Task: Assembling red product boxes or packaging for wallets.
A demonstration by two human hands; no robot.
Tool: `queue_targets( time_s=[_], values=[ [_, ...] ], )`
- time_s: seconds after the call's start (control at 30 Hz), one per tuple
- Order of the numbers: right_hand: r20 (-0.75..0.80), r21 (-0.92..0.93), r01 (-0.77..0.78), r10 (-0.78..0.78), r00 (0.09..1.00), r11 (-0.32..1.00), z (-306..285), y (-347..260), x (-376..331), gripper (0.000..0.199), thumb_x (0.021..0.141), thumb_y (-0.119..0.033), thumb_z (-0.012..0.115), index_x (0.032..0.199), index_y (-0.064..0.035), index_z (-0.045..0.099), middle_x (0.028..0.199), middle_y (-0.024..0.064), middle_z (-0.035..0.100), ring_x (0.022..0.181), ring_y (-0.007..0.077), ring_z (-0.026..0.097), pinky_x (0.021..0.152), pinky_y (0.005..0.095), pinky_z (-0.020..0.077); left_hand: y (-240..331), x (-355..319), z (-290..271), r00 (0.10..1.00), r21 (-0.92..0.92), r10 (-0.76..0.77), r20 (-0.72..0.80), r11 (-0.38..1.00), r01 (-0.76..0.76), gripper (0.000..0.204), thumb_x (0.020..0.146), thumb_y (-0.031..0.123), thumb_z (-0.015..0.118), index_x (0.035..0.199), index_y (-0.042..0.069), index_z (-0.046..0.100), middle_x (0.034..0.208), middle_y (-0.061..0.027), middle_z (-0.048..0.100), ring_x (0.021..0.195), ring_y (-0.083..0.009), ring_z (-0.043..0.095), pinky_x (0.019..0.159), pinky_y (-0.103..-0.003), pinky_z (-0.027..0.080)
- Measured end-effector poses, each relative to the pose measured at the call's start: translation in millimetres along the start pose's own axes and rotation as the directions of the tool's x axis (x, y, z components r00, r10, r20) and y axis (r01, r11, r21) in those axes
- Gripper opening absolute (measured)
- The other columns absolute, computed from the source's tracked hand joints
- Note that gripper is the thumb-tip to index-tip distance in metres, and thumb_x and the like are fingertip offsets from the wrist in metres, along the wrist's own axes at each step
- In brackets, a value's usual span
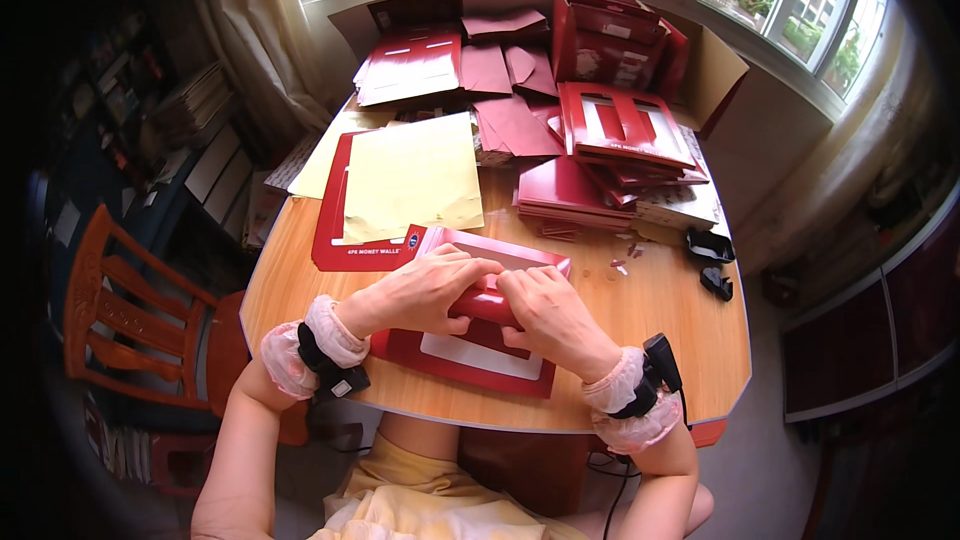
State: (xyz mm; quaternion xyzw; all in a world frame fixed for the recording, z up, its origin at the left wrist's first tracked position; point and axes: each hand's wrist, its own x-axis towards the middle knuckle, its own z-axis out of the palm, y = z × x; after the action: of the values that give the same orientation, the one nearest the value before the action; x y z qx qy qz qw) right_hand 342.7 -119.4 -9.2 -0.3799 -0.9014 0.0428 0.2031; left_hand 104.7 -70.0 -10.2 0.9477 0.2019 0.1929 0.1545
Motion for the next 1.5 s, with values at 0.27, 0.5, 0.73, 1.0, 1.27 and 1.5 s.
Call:
queue_targets(
  time_s=[0.27,0.5,0.73,1.0,1.27,1.5],
  values=[
    [0.111,0.096,-0.014,0.003,0.994,0.995,-3.1,-3.6,2.3,0.044,0.067,-0.013,0.076,0.103,-0.0039,0.052,0.095,0.0132,0.059,0.096,0.0331,0.059,0.089,0.0418,0.0461,10.8,-4.5,7.6,0.993,0.001,-0.086,0.079,0.996,0.086,0.068,0.070,0.012,0.073,0.130,-0.002,0.046,0.099,-0.0156,0.064,0.097,-0.0344,0.063,0.091,-0.043,0.045],
    [0.140,0.103,0.027,-0.042,0.989,0.994,12.0,-2.4,2.5,0.041,0.068,-0.012,0.070,0.105,-0.0034,0.054,0.101,0.0125,0.057,0.099,0.0317,0.058,0.088,0.0418,0.0439,6.2,-10.8,10.1,0.983,-0.030,-0.113,0.142,0.993,0.118,0.061,0.069,0.012,0.073,0.122,-0.001,0.047,0.095,-0.0149,0.060,0.093,-0.0350,0.060,0.086,-0.042,0.043],
    [0.197,0.073,0.012,-0.027,0.980,0.997,-4.6,-0.6,-4.8,0.037,0.068,-0.013,0.069,0.102,-0.0053,0.057,0.100,0.0115,0.054,0.098,0.0303,0.056,0.088,0.0408,0.0423,11.0,-4.3,6.0,0.994,0.009,-0.034,0.107,0.999,0.033,0.043,0.071,0.012,0.073,0.107,0.003,0.051,0.105,-0.0127,0.054,0.095,-0.0323,0.056,0.088,-0.040,0.044],
    [0.129,0.049,0.094,-0.099,0.987,0.994,-1.6,-2.9,-3.5,0.028,0.090,-0.029,0.076,0.095,-0.0099,0.057,0.100,0.0087,0.051,0.102,0.0288,0.050,0.092,0.0430,0.0397,-4.2,-10.7,3.2,0.984,-0.162,-0.027,0.177,0.985,0.056,0.025,0.081,0.018,0.076,0.092,0.007,0.057,0.101,-0.0102,0.055,0.095,-0.0298,0.056,0.091,-0.041,0.045],
    [0.220,0.174,0.019,-0.057,0.974,0.985,-7.6,0.9,-5.3,0.026,0.083,-0.018,0.076,0.100,-0.0094,0.058,0.100,0.0092,0.055,0.100,0.0293,0.052,0.089,0.0421,0.0416,-14.8,-9.1,-3.1,0.971,-0.347,-0.024,0.237,0.932,0.108,0.034,0.088,0.028,0.080,0.099,0.004,0.059,0.098,-0.0112,0.061,0.093,-0.0317,0.059,0.085,-0.040,0.048],
    [0.129,0.022,0.051,-0.054,0.990,0.998,-0.6,-9.9,0.4,0.031,0.066,-0.014,0.074,0.093,-0.0056,0.059,0.093,0.0099,0.059,0.093,0.0288,0.055,0.087,0.0410,0.0438,3.1,-9.7,6.4,0.991,-0.106,-0.010,0.134,0.994,0.025,0.040,0.072,0.007,0.073,0.107,0.005,0.053,0.100,-0.0150,0.062,0.100,-0.0364,0.060,0.091,-0.043,0.048]
  ],
)
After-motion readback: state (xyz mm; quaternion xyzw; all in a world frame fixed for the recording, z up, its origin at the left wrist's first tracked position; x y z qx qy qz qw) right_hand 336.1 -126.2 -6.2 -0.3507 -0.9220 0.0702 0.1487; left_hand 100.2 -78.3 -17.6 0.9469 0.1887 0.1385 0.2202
